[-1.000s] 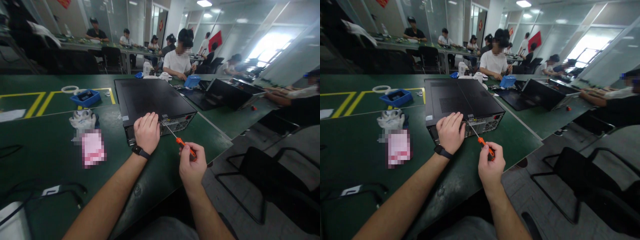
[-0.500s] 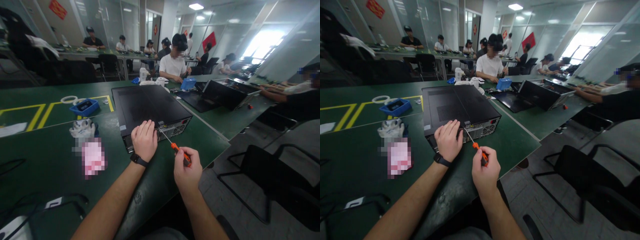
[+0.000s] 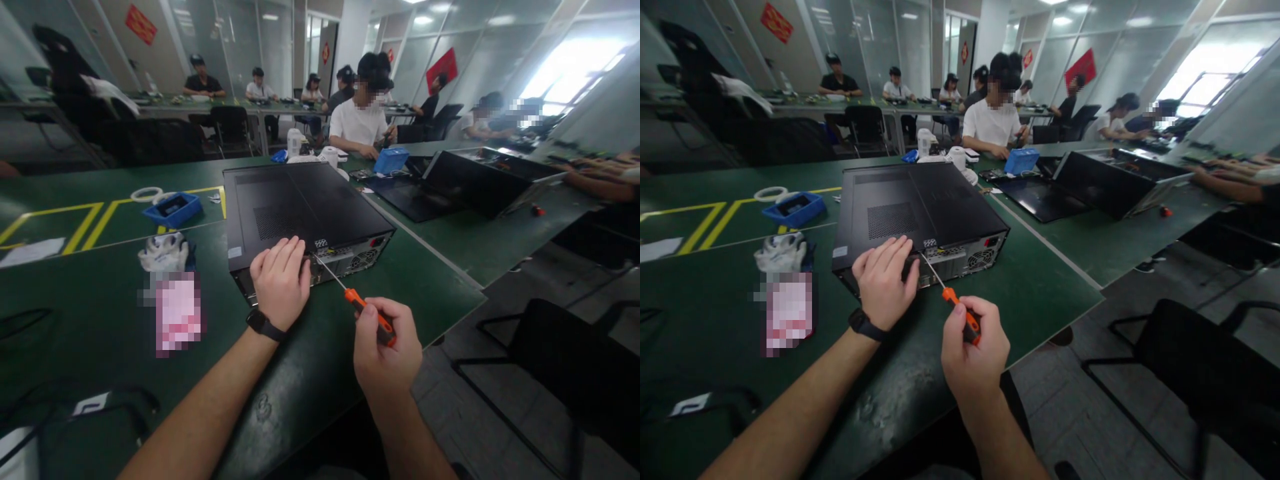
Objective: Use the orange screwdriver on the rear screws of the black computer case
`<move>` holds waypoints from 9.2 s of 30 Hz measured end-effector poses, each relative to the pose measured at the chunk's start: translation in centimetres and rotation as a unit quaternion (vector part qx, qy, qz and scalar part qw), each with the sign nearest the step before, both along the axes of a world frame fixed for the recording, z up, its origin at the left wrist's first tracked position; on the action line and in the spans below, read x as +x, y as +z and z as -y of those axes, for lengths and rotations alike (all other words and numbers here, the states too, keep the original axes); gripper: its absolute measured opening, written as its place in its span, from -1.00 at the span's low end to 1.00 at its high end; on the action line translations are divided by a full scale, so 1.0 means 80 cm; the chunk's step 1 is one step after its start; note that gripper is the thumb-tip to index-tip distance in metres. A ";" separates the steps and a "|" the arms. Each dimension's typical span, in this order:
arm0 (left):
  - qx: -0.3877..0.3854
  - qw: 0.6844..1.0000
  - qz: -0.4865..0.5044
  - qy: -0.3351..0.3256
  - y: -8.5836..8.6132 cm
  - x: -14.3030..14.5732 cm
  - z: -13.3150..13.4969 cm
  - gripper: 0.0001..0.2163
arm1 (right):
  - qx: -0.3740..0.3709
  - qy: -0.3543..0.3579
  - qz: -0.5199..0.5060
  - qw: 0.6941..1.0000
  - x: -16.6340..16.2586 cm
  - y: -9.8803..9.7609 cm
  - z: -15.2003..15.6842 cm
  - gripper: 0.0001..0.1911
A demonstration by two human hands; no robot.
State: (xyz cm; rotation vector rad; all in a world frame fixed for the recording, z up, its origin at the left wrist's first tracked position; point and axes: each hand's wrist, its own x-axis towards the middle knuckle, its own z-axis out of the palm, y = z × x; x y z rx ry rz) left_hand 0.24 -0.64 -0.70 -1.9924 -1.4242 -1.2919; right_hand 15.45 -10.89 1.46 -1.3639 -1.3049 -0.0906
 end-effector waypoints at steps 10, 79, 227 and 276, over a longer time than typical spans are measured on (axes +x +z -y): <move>-0.003 1.000 -0.002 -0.002 -0.001 -0.003 0.000 -0.63 | -0.044 -0.007 0.030 0.999 0.005 0.046 -0.007 -0.90; -0.018 1.000 -0.006 -0.001 -0.001 -0.002 0.002 -0.59 | 0.039 0.056 -0.005 0.998 0.004 -0.038 0.008 -0.69; -0.014 1.000 -0.007 -0.003 0.000 -0.002 0.002 -0.60 | 0.087 0.077 0.003 0.993 0.005 -0.037 0.001 -0.68; -0.029 1.000 0.010 -0.007 0.000 -0.003 0.002 -0.61 | 0.041 0.034 -0.023 0.998 0.003 -0.043 0.006 -0.77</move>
